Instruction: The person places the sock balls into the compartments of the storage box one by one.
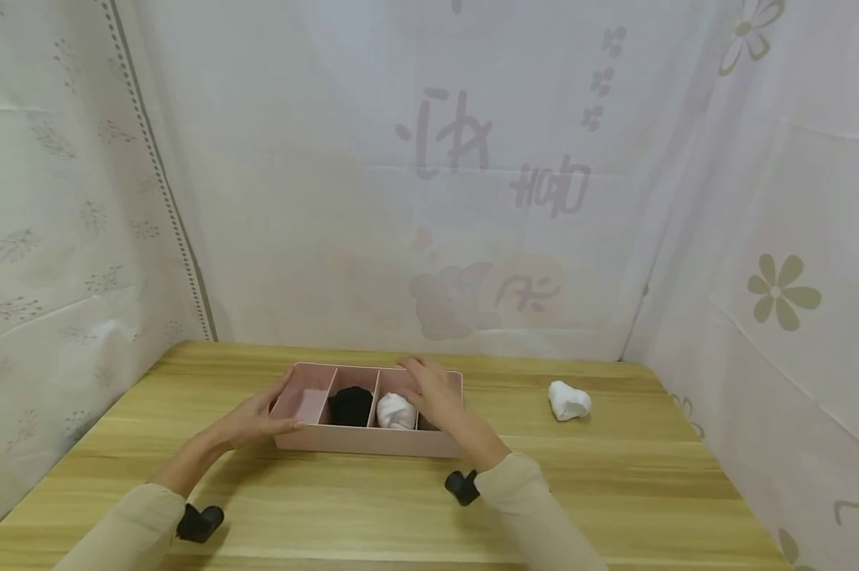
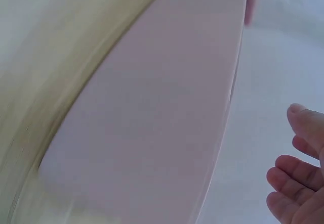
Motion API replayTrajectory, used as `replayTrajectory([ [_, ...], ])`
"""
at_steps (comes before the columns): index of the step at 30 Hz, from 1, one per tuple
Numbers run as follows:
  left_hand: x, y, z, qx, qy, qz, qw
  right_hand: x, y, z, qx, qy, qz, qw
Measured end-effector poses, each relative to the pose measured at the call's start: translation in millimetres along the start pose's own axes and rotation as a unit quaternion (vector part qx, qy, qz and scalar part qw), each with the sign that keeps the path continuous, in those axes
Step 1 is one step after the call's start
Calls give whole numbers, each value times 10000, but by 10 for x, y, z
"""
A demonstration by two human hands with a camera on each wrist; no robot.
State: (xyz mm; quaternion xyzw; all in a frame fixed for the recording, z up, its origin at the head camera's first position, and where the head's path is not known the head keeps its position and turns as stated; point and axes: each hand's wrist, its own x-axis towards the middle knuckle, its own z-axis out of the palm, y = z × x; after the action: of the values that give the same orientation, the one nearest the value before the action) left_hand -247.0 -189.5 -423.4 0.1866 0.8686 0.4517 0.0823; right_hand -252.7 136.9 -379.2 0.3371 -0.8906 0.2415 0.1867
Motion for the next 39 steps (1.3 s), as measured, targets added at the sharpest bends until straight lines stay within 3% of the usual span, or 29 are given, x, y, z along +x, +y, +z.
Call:
replayTrajectory([
  [2,-2,-1,0,86,14,-14,10000,-106,147,-108,59,311,87,9995],
  [6,2,4,-2,255,27,41,9997,-372,472,-328,129,493,582,9970],
  [13,-11,-10,-8,126,12,61,9999,-851,937,-713,-534,368,1632,9845],
  [20,0,-18,-3,5,4,126,9999,-1202,1238,-859,-791,300,2482,9650],
  [26,2,-24,18,113,18,157,9998,-1410,1344,-812,-862,20,2658,9602],
  [32,-6,-41,34,223,57,162,9996,-1483,1422,-736,-892,-290,2863,9535],
  [39,-13,-34,12,179,120,135,9997,-1465,1489,-708,-1413,288,2387,9603],
])
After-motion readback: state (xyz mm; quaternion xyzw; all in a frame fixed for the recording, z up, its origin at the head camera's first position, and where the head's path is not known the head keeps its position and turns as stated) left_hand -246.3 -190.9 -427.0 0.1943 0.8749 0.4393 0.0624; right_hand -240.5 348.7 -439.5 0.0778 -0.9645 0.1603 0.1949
